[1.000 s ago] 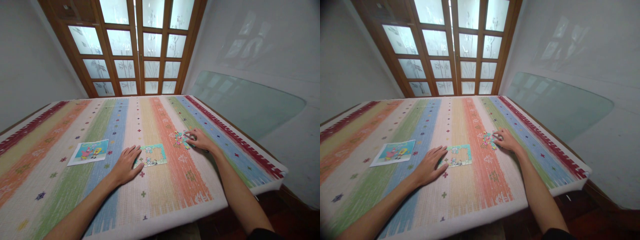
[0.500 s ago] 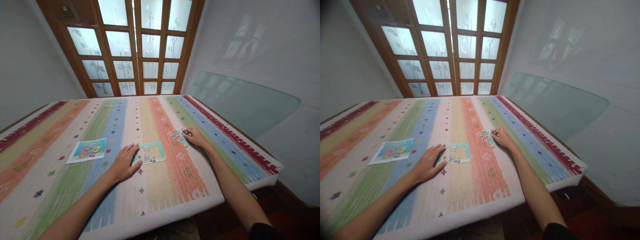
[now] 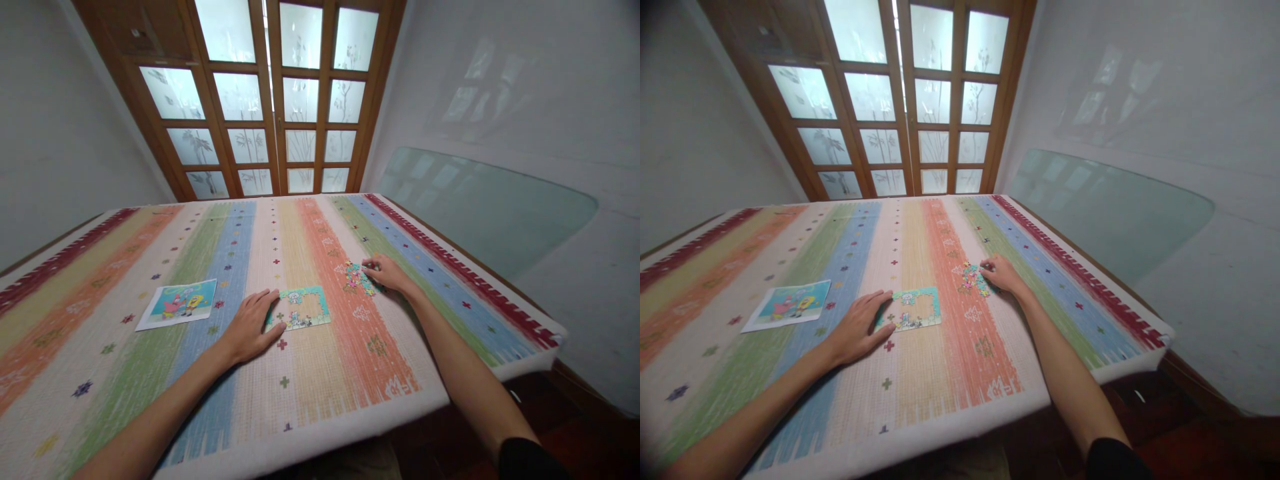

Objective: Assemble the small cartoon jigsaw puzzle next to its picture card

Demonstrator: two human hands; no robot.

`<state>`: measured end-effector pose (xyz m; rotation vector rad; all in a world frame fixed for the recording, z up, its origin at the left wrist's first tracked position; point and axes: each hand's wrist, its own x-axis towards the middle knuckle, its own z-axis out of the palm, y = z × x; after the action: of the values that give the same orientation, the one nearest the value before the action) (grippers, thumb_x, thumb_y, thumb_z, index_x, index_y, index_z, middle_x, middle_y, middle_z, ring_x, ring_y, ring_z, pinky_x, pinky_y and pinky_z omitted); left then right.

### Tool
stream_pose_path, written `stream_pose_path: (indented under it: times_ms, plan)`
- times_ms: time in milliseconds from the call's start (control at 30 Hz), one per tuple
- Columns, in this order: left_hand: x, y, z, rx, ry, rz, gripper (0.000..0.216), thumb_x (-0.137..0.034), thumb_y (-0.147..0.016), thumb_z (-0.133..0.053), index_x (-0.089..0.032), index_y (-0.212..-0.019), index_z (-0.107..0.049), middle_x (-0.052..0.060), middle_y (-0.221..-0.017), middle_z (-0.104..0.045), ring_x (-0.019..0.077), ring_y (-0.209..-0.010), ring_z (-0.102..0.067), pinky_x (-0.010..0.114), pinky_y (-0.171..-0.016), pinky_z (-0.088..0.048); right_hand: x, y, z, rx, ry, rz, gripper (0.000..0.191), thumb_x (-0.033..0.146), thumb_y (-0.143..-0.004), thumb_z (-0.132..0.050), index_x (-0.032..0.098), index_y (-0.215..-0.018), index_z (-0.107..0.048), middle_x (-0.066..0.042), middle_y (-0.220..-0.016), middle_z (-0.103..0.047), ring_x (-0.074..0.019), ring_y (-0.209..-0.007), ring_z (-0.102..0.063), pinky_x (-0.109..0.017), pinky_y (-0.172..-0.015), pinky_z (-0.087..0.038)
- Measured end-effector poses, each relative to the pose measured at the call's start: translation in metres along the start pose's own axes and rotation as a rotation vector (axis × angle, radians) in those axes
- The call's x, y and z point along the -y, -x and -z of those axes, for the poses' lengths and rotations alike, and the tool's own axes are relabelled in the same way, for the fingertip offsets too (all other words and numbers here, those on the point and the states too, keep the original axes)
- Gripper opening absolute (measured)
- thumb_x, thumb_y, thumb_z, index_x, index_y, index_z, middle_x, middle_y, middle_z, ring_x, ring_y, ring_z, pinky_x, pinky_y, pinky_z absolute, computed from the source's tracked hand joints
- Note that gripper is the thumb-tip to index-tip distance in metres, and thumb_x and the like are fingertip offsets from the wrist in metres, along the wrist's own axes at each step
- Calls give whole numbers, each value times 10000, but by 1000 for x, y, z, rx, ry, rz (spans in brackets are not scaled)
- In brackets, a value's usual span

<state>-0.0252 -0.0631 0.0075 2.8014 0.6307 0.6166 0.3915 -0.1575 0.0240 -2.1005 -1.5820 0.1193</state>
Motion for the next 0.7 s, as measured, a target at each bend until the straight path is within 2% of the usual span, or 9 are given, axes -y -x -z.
stream_pose_path:
  times_ms: [200, 300, 400, 467, 600, 700]
  plan:
    - [3, -2, 0, 5, -9, -48, 553, -489, -981, -520, -189, -1443, -468, 156, -1400, -621, 362, -1321, -539, 584, -1109, -447, 7, -1, 5, 2, -103, -35, 117, 245, -777, -707, 166, -863, -709, -51, -762, -702, -199, -704, -635, -301, -689, -485]
    - [4, -2, -2, -2, -33, -58, 529, -490, -989, -518, -195, -1427, -500, 152, -1426, -604, 363, -1328, -533, 590, -1116, -433, 21, 0, 7, 20, -157, -17, 86, 261, -787, -706, 183, -808, -679, -39, -726, -700, -186, -664, -631, -288, -651, -478]
    - [3, -1, -4, -14, -48, -64, 509, -477, -994, -522, -193, -1417, -515, 150, -1446, -589, 361, -1333, -530, 587, -1119, -428, 50, 1, 6, 58, -282, 65, 119, 302, -823, -718, 190, -856, -697, -45, -770, -721, -171, -664, -635, -279, -646, -474]
    - [2, -1, -4, -12, -56, -67, 502, -468, -996, -526, -187, -1412, -516, 151, -1453, -584, 358, -1339, -525, 581, -1125, -423, 77, 2, -1, 132, -404, 162, 144, 324, -840, -726, 190, -890, -715, -47, -792, -728, -158, -651, -618, -273, -633, -468]
    - [0, -1, -3, -3, -73, -65, 488, -462, -1000, -524, -183, -1400, -520, 152, -1462, -577, 350, -1352, -517, 567, -1129, -418, 132, 6, -29, 300, -507, 322, 102, 257, -864, -712, 187, -929, -748, -42, -820, -743, -149, -690, -613, -266, -651, -469]
    - [-1, -1, -3, 1, -79, -68, 487, -464, -1003, -516, -174, -1394, -527, 155, -1462, -576, 346, -1349, -518, 558, -1126, -423, 159, 8, -54, 356, -518, 371, 78, 193, -849, -726, 184, -917, -764, -40, -852, -755, -150, -725, -623, -268, -685, -477]
